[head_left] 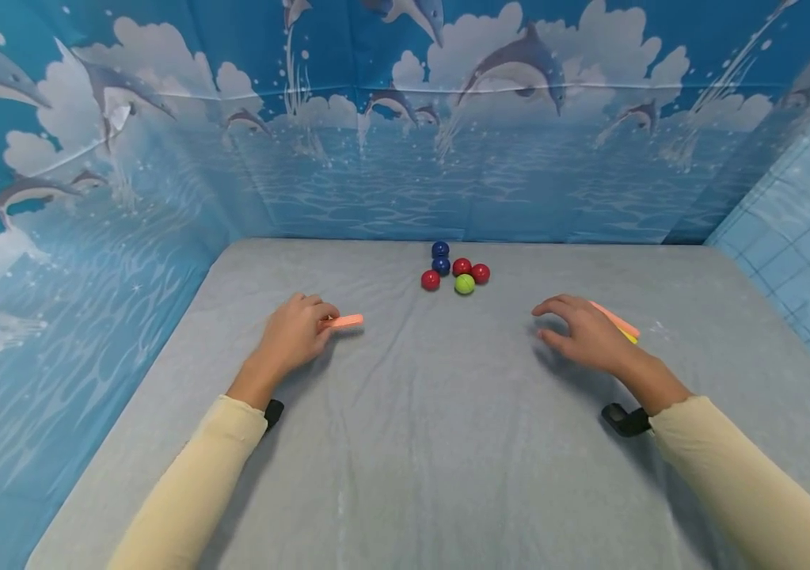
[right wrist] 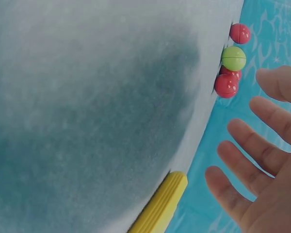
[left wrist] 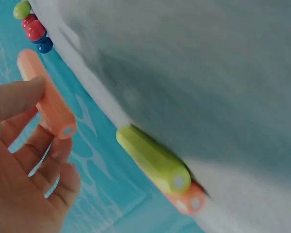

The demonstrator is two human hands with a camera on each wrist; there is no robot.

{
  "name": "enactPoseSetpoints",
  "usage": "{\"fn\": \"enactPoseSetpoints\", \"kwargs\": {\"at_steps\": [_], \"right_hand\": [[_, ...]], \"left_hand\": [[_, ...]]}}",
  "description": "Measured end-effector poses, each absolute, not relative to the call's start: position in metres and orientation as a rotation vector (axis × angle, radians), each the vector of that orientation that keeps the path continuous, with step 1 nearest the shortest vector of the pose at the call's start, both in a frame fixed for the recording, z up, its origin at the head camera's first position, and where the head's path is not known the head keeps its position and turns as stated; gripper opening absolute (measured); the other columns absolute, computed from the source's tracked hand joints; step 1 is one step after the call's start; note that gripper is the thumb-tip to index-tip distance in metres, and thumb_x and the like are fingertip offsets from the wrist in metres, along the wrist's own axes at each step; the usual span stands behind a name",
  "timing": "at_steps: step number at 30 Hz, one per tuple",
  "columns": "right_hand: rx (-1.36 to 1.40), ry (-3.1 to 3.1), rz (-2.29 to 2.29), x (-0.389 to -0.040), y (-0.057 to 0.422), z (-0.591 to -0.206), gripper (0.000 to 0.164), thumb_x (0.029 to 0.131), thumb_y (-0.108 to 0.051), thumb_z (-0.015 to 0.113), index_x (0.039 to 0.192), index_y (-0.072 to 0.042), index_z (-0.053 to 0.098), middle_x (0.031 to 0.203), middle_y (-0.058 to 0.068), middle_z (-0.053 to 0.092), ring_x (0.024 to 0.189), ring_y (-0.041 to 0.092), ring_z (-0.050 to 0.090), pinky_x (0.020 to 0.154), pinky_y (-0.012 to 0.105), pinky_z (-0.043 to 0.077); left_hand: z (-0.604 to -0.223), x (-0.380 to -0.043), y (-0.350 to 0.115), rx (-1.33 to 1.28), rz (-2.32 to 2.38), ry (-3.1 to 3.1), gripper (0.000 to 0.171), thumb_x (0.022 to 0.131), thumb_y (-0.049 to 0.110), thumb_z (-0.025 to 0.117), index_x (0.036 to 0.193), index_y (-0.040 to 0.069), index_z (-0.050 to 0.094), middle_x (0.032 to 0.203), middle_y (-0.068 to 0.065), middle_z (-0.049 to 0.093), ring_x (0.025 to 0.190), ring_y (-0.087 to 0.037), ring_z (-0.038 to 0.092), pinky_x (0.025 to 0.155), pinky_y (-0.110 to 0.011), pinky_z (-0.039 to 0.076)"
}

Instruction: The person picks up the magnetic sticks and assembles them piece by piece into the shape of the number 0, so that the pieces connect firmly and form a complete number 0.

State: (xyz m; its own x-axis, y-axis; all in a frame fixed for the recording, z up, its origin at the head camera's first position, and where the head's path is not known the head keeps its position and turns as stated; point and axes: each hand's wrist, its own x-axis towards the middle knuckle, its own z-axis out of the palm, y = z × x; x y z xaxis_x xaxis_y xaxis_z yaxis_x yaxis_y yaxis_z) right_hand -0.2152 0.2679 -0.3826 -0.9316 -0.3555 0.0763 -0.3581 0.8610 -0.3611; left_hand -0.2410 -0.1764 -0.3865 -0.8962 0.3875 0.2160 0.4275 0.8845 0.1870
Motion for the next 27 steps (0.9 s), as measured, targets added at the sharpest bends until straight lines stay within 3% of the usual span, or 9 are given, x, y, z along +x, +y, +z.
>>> {"fn": "enactPoseSetpoints", "kwargs": {"at_steps": [8,27], "right_hand": [[0.599,-3.037,0.633,-0.224,0.263,-0.384,0.035,0.094,-0.014,0.064,0.126,-0.002,0.063,0.133,0.021,0.060,0.128,0.041,0.051,0.104,0.061,0.042],[0.487,-3.116,0.698,-0.247,0.253,-0.385,0.039,0.097,-0.019,0.060,0.131,-0.002,0.059,0.139,0.023,0.054,0.128,0.042,0.051,0.104,0.062,0.041]], "left_hand": [[-0.385,-0.266,-0.143,-0.617,-0.608,-3.021,0.024,0.094,0.015,0.067,0.117,0.015,0.073,0.110,-0.007,0.070,0.101,-0.024,0.063,0.089,-0.042,0.052],[-0.386,-0.299,-0.040,-0.505,-0.870,-3.098,0.022,0.094,0.011,0.065,0.113,0.013,0.075,0.116,-0.007,0.069,0.105,-0.022,0.060,0.094,-0.038,0.052]]}}
